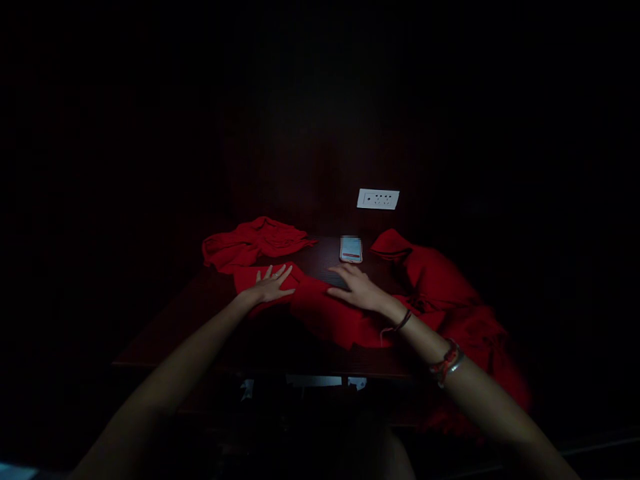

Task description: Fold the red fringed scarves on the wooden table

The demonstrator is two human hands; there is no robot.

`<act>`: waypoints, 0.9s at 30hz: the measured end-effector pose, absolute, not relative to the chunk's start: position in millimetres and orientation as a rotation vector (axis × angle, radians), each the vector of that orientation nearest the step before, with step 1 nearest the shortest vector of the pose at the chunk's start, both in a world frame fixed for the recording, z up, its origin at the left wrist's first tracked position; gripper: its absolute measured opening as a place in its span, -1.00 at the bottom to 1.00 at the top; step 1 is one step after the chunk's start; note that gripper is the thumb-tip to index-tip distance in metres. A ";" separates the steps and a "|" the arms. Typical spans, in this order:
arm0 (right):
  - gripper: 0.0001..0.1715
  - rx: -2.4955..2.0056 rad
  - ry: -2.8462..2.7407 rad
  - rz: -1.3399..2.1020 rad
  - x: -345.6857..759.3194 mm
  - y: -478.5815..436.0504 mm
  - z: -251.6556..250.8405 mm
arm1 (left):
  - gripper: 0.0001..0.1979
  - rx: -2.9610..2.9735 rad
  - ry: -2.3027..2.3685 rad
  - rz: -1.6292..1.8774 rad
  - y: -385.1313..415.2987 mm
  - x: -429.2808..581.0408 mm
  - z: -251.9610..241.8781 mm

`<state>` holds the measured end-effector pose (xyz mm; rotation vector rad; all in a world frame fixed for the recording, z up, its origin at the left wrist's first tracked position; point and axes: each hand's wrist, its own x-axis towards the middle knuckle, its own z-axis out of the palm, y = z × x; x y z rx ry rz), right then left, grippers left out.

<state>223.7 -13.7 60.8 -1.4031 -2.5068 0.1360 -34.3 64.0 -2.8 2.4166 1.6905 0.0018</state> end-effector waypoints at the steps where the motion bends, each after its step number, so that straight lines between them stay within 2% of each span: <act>1: -0.30 -1.304 -2.609 0.228 209.6 -21.0 56.7 | -0.19 2.405 1.675 -0.026 65.2 -35.4 -1.2; 3: -0.24 -1.233 -2.768 0.332 189.1 -35.0 42.7 | -0.15 2.379 1.649 -0.086 67.0 -36.7 4.8; 7: -0.29 -1.261 -2.815 0.430 180.1 -49.0 24.1 | -0.07 2.267 1.601 -0.274 71.7 -32.7 23.5; 10: -0.30 -1.295 -2.835 0.546 183.8 -46.1 36.5 | -0.01 2.183 1.632 -0.349 75.1 -27.8 34.9; 12: -0.37 -1.303 -2.805 0.554 184.8 -41.5 49.8 | -0.01 2.211 1.628 -0.278 75.6 -27.3 38.2; 15: -0.41 -1.330 -2.722 0.458 186.4 -33.8 59.3 | -0.28 2.468 1.492 0.163 75.4 -30.8 36.0; 18: -0.30 -1.440 -2.621 0.426 193.3 -23.5 48.9 | -0.60 2.710 1.141 0.523 80.4 -32.4 28.5; 22: -0.22 -1.587 -2.411 0.494 209.7 -2.7 28.3 | -0.76 2.703 0.960 0.532 98.7 -24.0 19.1; 27: -0.55 -1.557 -2.404 0.477 224.3 23.6 37.6 | -0.85 2.563 1.195 0.411 117.9 -0.1 11.6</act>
